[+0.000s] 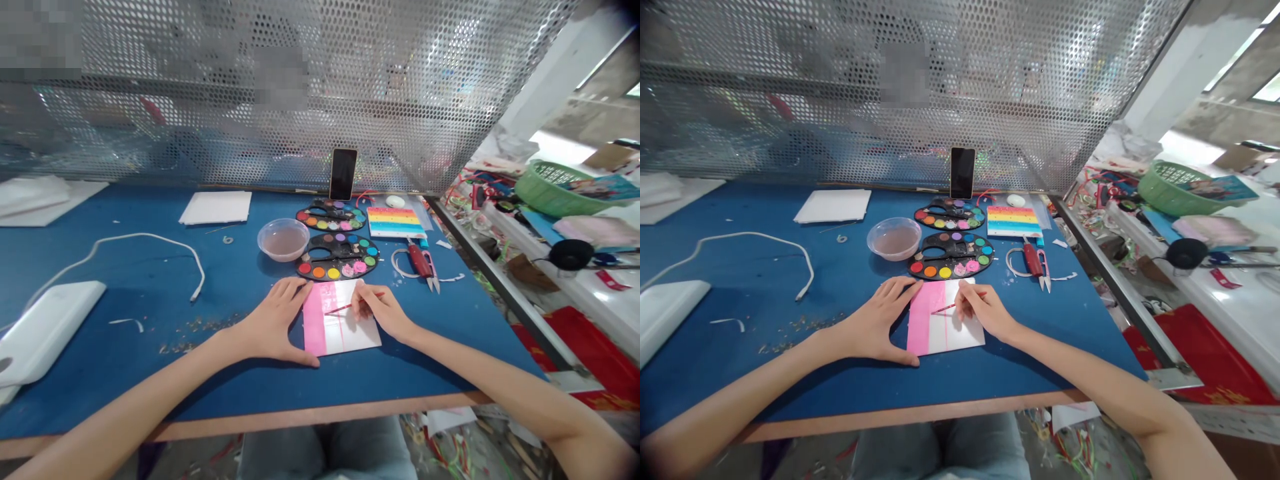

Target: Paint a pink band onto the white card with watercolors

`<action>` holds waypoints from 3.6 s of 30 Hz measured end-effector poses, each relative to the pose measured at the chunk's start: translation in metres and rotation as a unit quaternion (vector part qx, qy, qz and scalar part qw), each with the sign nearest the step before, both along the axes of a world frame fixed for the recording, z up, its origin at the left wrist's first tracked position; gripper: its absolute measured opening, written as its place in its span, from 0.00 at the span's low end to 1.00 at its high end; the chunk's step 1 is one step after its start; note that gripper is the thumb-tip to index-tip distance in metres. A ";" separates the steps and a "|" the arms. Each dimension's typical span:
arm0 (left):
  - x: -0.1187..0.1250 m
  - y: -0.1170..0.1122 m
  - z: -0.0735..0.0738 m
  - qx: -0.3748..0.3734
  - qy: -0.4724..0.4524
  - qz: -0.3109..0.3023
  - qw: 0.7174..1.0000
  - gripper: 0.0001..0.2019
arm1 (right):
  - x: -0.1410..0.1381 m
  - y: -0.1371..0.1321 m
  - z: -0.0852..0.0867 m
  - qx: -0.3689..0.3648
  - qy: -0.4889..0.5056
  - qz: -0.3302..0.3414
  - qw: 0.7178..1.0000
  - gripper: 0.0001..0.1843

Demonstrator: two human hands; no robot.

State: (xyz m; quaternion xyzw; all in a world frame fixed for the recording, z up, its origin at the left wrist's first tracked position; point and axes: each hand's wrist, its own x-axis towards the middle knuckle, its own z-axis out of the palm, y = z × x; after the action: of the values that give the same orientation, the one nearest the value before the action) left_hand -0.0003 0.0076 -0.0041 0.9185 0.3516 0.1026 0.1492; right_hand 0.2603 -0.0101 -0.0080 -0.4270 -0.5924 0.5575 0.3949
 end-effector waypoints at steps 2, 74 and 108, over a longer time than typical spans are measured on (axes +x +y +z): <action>0.000 0.000 -0.001 0.001 0.004 -0.001 1.000 0.63 | 0.000 0.000 0.000 0.000 -0.005 0.005 1.000 0.34; 0.002 0.000 0.002 0.006 0.031 -0.001 1.000 0.64 | 0.007 -0.006 0.002 0.011 -0.004 0.048 0.999 0.34; 0.002 0.000 0.005 -0.008 0.019 0.003 1.000 0.63 | 0.012 -0.002 0.006 0.064 -0.066 0.027 0.995 0.35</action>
State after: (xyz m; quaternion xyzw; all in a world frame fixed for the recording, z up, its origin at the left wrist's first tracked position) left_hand 0.0019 0.0071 0.0010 0.9180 0.3576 0.0829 0.1499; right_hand 0.2727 -0.0124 -0.0021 -0.4204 -0.6633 0.4993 0.3661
